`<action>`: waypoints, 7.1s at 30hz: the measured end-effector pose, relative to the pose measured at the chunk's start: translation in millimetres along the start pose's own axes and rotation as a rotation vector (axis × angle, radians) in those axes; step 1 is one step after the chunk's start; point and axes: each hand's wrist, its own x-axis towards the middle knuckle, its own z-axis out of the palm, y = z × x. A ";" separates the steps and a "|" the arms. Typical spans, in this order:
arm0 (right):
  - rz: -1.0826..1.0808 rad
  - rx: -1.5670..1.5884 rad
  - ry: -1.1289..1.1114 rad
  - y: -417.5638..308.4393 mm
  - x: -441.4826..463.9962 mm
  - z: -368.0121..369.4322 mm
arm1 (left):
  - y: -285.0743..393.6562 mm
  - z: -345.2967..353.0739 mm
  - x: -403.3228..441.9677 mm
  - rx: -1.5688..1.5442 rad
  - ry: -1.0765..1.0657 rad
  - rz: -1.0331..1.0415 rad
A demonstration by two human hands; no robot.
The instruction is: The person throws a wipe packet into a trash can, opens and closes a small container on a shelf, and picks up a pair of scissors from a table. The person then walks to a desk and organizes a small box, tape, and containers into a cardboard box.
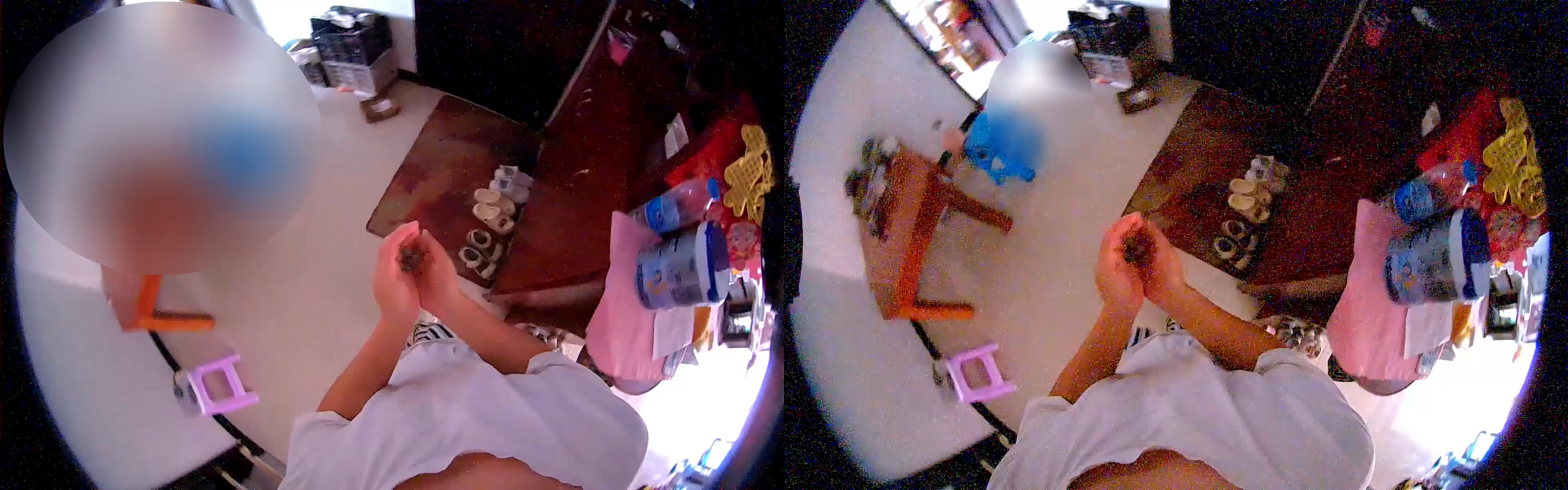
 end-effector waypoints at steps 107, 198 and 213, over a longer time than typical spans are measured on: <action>-0.875 -0.799 1.635 -663.8 397.4 119.9 | -377.6 618.0 668.0 -0.250 -2.268 -0.349; -1.628 -0.141 2.229 -614.2 259.3 73.2 | -331.0 593.3 628.5 0.478 -1.737 -2.492; -1.976 0.319 1.315 -634.6 379.1 115.8 | -335.6 560.4 608.2 0.526 -1.697 -2.138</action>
